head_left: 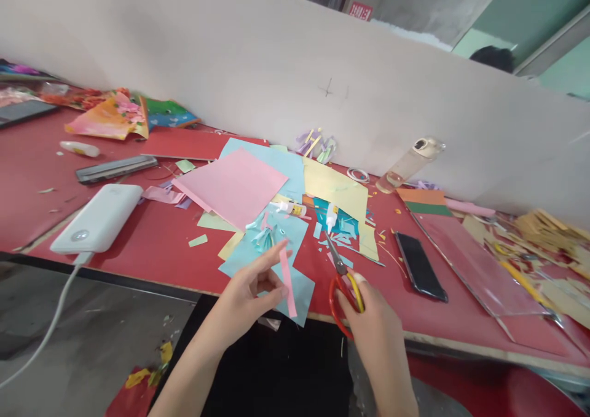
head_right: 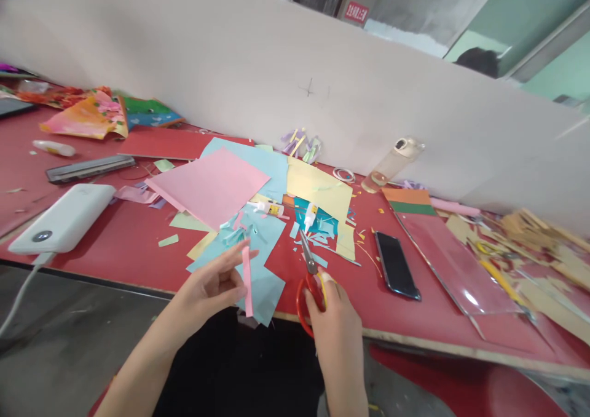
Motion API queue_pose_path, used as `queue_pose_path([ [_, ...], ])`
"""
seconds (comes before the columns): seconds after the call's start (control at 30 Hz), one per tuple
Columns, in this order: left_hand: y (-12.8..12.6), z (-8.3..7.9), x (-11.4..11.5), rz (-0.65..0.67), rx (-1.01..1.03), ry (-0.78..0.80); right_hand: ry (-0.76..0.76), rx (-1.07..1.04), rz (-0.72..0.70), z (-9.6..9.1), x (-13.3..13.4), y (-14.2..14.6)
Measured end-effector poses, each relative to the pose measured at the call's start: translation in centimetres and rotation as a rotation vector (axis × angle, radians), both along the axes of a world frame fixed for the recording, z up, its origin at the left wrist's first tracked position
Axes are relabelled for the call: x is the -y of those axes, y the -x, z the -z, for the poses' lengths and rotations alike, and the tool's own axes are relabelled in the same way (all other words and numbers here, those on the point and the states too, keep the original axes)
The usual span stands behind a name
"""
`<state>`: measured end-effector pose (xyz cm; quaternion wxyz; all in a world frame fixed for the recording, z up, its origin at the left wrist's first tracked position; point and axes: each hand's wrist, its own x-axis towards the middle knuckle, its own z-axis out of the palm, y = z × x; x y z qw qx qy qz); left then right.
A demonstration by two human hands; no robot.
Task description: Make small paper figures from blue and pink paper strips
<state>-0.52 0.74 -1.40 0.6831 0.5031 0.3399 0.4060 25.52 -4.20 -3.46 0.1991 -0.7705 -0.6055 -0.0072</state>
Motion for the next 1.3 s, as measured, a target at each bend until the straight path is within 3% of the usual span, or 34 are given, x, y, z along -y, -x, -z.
queue_pose_path([
  [0.17, -0.9, -0.6, 0.2, 0.015, -0.055, 0.067, -0.246, 0.116, -0.156, -1.0, -0.3, 0.3],
  [0.3, -1.9, -0.5, 0.4, 0.048, 0.007, 0.191, -0.321, -0.098, -0.537, -2.6, 0.4, 3.4],
  [0.37, -2.3, -0.5, 0.5, 0.067, 0.019, 0.197, -0.324, -0.15, -0.65, -2.8, 0.6, 4.8],
  [0.53, -2.0, -0.6, 0.8, 0.118, -0.064, 0.085, -0.467, -0.293, -0.712, -2.4, 0.6, 5.8],
  [0.67, -0.4, -0.9, -0.5, 0.16, -0.233, 0.022, -0.504, -0.59, -0.57, -1.6, 1.2, 5.4],
  [0.73, 0.6, -1.6, -2.2, 0.014, -0.403, -0.071, -0.504, -0.758, -0.411, -1.2, 1.4, 5.4],
  [0.83, 1.7, -2.9, -5.6, -0.249, -0.676, -0.424, -0.482, -0.969, -0.158, -1.2, 1.0, 5.9],
  [0.87, 1.8, -3.3, -6.8, -0.296, -0.804, -0.483, -0.472, -1.038, -0.082, -1.4, 0.7, 6.2],
  [0.97, 1.5, -3.6, -9.8, -0.305, -0.929, -0.493, -0.449, -1.2, 0.087, -2.0, -0.4, 6.9],
  [1.13, 0.3, -2.6, -11.7, -0.223, -1.028, -0.463, -0.404, -1.342, 0.072, -2.0, -1.7, 6.9],
  [1.3, 0.2, -2.7, -10.6, -0.218, -0.965, -0.477, -0.488, -1.302, 0.037, -1.2, -2.4, 6.7],
])
